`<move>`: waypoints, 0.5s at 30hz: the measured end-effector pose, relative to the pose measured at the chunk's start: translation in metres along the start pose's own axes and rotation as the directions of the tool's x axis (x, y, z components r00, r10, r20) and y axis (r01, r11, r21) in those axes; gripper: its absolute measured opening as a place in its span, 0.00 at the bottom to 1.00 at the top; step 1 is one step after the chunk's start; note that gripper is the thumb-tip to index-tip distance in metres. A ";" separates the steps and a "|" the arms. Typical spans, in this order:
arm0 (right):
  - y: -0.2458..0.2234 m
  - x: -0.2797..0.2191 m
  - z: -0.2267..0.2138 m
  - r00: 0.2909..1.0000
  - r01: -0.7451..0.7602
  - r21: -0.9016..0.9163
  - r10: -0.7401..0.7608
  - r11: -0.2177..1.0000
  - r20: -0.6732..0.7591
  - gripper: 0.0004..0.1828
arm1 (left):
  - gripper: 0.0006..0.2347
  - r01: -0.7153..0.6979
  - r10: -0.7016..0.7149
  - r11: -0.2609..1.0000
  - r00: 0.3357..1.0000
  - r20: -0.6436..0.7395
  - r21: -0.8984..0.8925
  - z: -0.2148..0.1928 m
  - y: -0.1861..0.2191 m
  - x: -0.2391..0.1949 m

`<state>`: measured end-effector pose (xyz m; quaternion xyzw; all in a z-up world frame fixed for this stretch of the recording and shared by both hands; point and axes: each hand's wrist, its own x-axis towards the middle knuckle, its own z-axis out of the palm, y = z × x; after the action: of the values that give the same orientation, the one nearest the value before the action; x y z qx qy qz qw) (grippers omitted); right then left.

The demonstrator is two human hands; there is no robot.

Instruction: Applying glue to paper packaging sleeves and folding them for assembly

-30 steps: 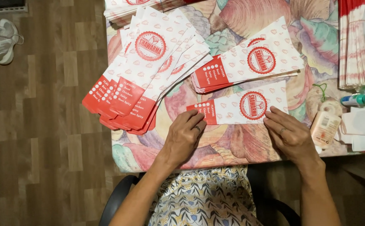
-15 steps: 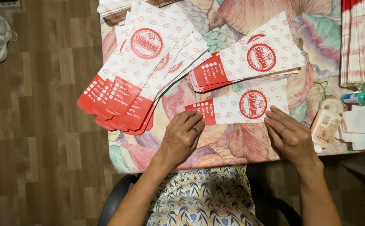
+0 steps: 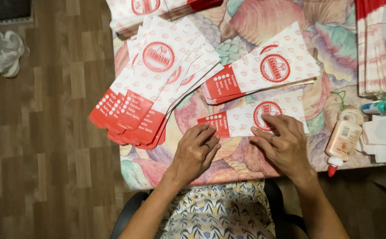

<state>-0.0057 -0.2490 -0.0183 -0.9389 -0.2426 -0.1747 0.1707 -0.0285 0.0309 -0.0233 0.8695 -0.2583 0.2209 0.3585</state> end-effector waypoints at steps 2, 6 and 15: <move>-0.005 0.018 0.012 0.998 0.016 0.113 -0.008 0.993 -0.068 0.09 | 0.08 -0.007 0.008 0.999 1.000 -0.022 0.038 0.006 0.000 0.010; -0.013 0.043 0.018 0.994 0.092 0.367 -0.064 0.926 -0.087 0.14 | 0.13 0.012 -0.005 0.985 0.999 -0.043 0.169 0.030 -0.004 0.024; -0.009 0.043 0.008 0.999 0.034 0.319 -0.028 0.947 -0.024 0.35 | 0.17 0.111 -0.160 0.949 0.975 0.151 0.294 0.014 0.014 0.035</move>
<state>0.0272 -0.2212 -0.0050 -0.8932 -0.2807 -0.1447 0.3200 -0.0071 0.0018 -0.0059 0.9435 -0.1935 0.1542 0.2206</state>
